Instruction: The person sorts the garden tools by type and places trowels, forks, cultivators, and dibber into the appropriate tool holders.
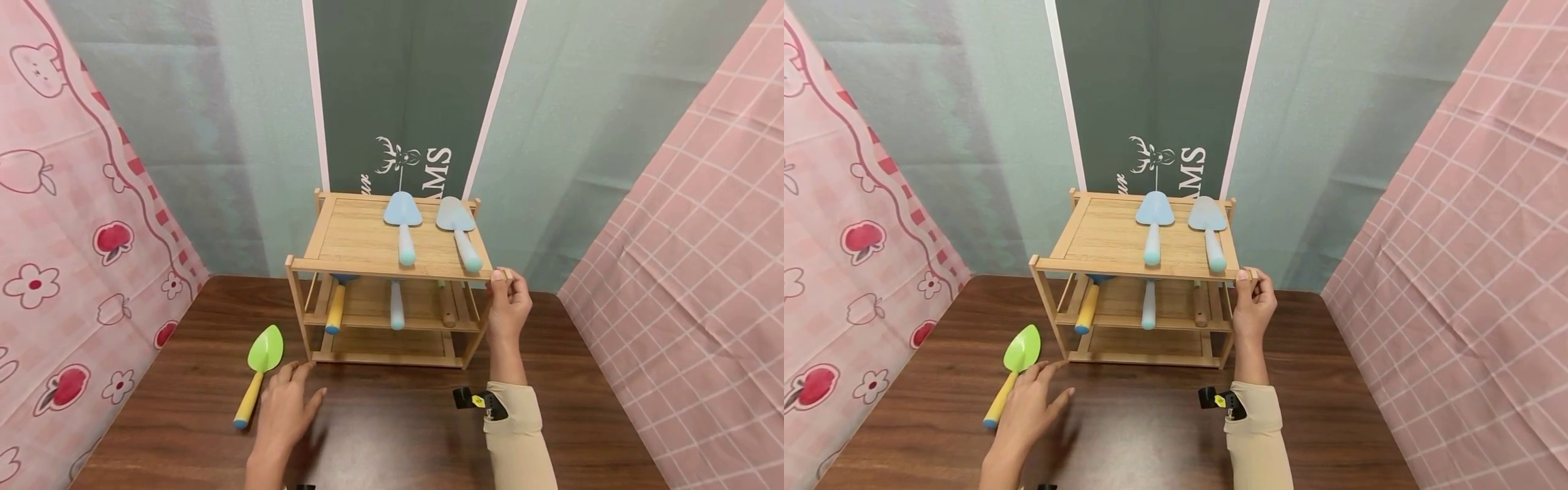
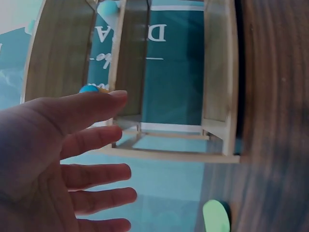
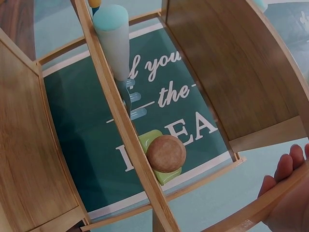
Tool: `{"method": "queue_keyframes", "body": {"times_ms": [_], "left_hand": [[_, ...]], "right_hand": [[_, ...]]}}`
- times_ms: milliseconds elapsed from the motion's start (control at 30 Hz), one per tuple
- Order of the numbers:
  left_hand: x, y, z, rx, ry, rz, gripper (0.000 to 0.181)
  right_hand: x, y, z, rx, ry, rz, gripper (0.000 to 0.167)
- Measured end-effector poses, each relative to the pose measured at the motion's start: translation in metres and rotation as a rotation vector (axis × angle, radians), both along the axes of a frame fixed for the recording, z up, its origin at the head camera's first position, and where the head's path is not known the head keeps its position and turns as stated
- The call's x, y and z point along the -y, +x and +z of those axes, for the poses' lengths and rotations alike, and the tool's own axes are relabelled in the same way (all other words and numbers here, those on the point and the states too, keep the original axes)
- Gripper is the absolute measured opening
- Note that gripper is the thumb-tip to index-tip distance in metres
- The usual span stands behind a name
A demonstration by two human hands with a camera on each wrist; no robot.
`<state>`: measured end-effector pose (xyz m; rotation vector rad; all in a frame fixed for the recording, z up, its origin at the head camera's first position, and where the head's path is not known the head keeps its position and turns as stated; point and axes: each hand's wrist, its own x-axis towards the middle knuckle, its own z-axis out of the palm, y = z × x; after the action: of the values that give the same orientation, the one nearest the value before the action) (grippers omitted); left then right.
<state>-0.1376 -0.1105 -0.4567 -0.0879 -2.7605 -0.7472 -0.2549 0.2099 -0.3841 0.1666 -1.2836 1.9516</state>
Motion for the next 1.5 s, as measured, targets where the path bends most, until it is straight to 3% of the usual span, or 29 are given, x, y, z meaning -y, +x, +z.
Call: {"method": "queue_keyframes", "body": {"times_ms": [733,1067,1300,1500], "left_hand": [[0.029,0.009,-0.023,-0.128,-0.016,0.077,0.042],[0.04,0.014,-0.031,-0.071,-0.002,0.134,0.041],[0.049,0.017,-0.039,-0.046,-0.002,0.16,0.043],[0.055,0.018,-0.044,0.001,0.015,0.176,0.043]], "right_hand": [[-0.002,-0.003,-0.005,-0.025,-0.003,0.019,0.009],[-0.001,-0.001,-0.006,-0.01,0.005,0.016,0.009],[0.006,0.008,0.005,-0.016,0.012,0.013,0.009],[0.001,0.001,-0.001,-0.017,0.012,0.015,0.009]]}}
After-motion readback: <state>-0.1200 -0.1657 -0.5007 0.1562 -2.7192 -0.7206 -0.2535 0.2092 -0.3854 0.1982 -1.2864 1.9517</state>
